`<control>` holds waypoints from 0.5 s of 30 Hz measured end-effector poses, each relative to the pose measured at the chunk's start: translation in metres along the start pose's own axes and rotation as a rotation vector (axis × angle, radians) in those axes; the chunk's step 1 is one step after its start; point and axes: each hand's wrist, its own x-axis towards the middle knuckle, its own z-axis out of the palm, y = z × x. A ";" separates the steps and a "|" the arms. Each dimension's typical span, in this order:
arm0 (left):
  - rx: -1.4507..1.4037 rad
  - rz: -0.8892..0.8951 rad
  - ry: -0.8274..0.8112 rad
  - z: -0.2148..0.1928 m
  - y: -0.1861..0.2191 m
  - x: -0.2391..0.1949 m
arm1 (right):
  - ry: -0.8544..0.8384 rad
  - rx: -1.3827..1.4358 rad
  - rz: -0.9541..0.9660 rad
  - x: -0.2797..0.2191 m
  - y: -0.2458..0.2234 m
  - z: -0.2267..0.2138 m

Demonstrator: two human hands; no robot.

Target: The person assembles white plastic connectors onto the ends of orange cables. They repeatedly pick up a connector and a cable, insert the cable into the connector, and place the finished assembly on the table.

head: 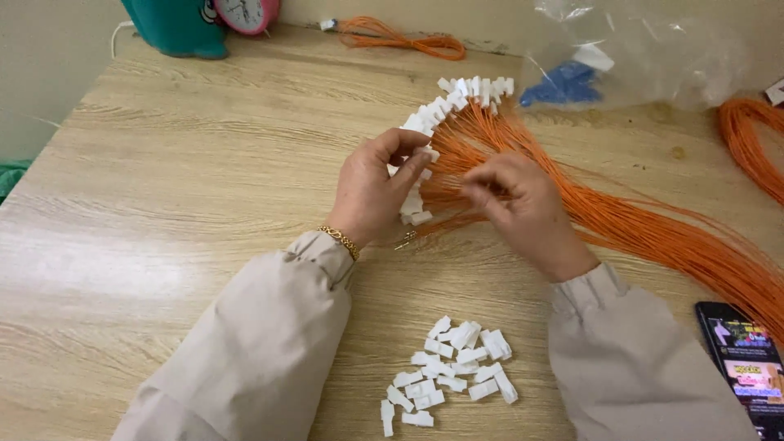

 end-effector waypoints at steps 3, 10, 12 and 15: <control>0.028 0.024 0.030 0.003 -0.010 0.005 | -0.219 -0.097 0.024 0.003 -0.018 0.001; 0.027 0.105 0.138 -0.001 -0.013 0.000 | -0.420 -0.421 -0.056 -0.001 0.008 0.003; -0.028 0.121 0.172 -0.004 -0.011 -0.001 | -0.463 -0.464 -0.020 0.000 0.002 0.004; -0.010 0.192 0.218 -0.007 -0.008 -0.002 | -0.495 -0.568 0.002 0.001 -0.005 0.008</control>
